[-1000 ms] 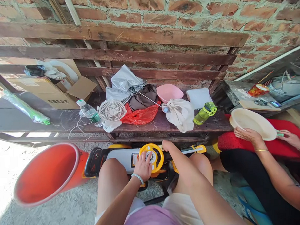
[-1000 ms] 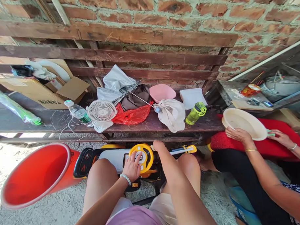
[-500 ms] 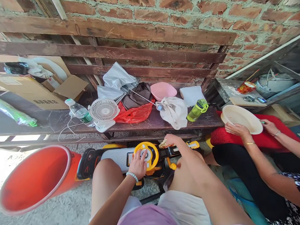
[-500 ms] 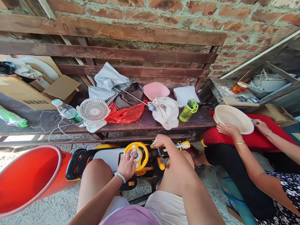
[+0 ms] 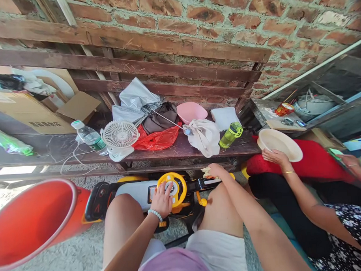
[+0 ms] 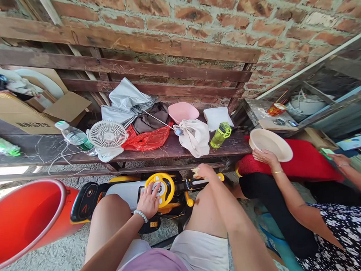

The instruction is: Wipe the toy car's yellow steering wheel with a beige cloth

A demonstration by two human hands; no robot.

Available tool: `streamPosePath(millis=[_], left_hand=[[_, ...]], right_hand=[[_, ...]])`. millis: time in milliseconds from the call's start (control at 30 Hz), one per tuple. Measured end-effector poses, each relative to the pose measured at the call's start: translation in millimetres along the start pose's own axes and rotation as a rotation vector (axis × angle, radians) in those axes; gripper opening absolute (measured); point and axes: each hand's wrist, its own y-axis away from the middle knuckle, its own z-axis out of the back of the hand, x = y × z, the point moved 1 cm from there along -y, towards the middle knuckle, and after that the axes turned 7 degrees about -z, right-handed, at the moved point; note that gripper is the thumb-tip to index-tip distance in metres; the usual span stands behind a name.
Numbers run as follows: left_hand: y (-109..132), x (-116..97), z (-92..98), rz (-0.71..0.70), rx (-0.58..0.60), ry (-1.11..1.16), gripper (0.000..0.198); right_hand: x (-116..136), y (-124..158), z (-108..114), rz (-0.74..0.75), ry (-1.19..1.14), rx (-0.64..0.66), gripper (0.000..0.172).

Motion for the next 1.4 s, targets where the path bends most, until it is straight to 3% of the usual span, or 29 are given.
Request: streamPosePath(millis=[133, 200, 267, 400, 500, 600, 700, 800, 967, 1067, 1167, 1400], left_hand=[[1.8, 0.9, 0.3, 0.006, 0.005, -0.015, 0.062], [2.2, 0.9, 1.4, 0.01, 0.013, -0.023, 0.062], [1.8, 0.4, 2.5, 0.012, 0.023, -0.025, 0.061], [0.0, -1.5, 3.7, 0.004, 0.019, -0.014, 0.061], [-0.6, -2.0, 3.4, 0.003, 0.016, -0.001, 0.061], [-0.9, -1.5, 2.1, 0.002, 0.019, 0.017, 0.061], [-1.0, -0.4, 0.3, 0.0, 0.019, 0.03, 0.062], [-0.9, 0.4, -0.9, 0.0, 0.019, 0.031, 0.063], [-1.1, 0.2, 2.3, -0.008, -0.001, -0.002, 0.06], [-1.3, -0.5, 5.1, -0.01, -0.001, -0.017, 0.06], [-1.0, -1.0, 5.9, -0.007, 0.009, -0.028, 0.06], [-0.5, -0.9, 4.2, -0.003, 0.009, -0.006, 0.061]], right_hand=[[70.2, 4.8, -33.5, 0.228, -0.128, 0.125, 0.018], [89.4, 8.2, -41.7, 0.324, -0.169, 0.179, 0.018], [93.1, 8.8, -42.2, 0.345, -0.17, 0.197, 0.019], [60.2, 1.1, -26.8, 0.197, -0.101, 0.138, 0.021], [8.5, -1.5, -8.2, 0.043, -0.017, 0.069, 0.02], [-46.3, 4.2, 8.9, -0.116, 0.073, -0.006, 0.031], [-72.3, 11.6, 15.0, -0.169, 0.137, -0.057, 0.038], [-55.7, 14.4, 6.4, -0.081, 0.138, -0.047, 0.033], [13.1, 13.6, -16.3, 0.129, 0.02, 0.019, 0.032], [34.9, 13.7, -21.1, 0.188, -0.036, 0.043, 0.035], [27.0, 13.1, -16.6, 0.148, -0.03, 0.033, 0.035], [-29.5, 11.5, 8.5, -0.075, 0.022, -0.028, 0.027]])
